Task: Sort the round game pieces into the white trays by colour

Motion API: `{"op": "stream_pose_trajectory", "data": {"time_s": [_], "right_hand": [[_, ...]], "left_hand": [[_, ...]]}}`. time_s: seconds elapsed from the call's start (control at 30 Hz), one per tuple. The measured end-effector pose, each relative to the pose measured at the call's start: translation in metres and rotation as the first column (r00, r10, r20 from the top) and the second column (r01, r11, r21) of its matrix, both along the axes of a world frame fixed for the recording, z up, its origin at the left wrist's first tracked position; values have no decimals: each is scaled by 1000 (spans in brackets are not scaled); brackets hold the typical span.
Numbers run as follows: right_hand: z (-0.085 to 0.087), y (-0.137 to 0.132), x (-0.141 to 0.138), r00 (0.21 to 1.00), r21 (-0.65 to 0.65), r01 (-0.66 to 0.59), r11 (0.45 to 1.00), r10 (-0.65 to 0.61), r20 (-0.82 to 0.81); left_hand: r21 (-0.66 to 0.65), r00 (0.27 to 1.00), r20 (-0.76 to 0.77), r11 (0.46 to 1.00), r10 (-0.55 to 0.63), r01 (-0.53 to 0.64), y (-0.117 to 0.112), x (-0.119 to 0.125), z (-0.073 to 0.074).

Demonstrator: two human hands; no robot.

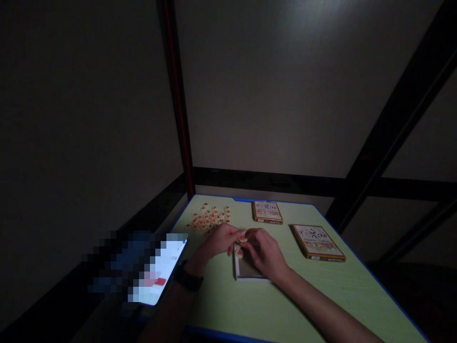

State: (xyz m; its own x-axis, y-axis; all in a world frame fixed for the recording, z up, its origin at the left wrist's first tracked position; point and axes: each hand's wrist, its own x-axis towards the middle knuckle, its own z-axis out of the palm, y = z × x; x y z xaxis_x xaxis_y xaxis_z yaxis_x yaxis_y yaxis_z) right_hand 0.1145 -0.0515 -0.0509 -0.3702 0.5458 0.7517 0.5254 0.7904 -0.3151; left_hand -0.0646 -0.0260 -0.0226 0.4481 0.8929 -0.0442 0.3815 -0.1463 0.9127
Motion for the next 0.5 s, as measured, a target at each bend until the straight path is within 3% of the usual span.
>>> {"op": "stream_pose_trajectory", "data": {"time_s": [0.1, 0.27, 0.4, 0.5], "right_hand": [[1, 1, 3, 1000, -43, -4, 999, 5, 18], [1, -5, 5, 987, -166, 16, 986, 11, 160], [-2, -10, 3, 945, -237, 57, 970, 24, 327], [-4, -10, 1, 918, -274, 62, 960, 53, 394]], "left_hand": [[44, 999, -38, 998, 39, -37, 3, -3, -3], [275, 943, -123, 923, 310, -267, 10, -8, -11], [367, 904, -283, 907, 321, -208, 7, -6, -11], [348, 879, -386, 927, 278, -141, 2, -3, -7]]}}
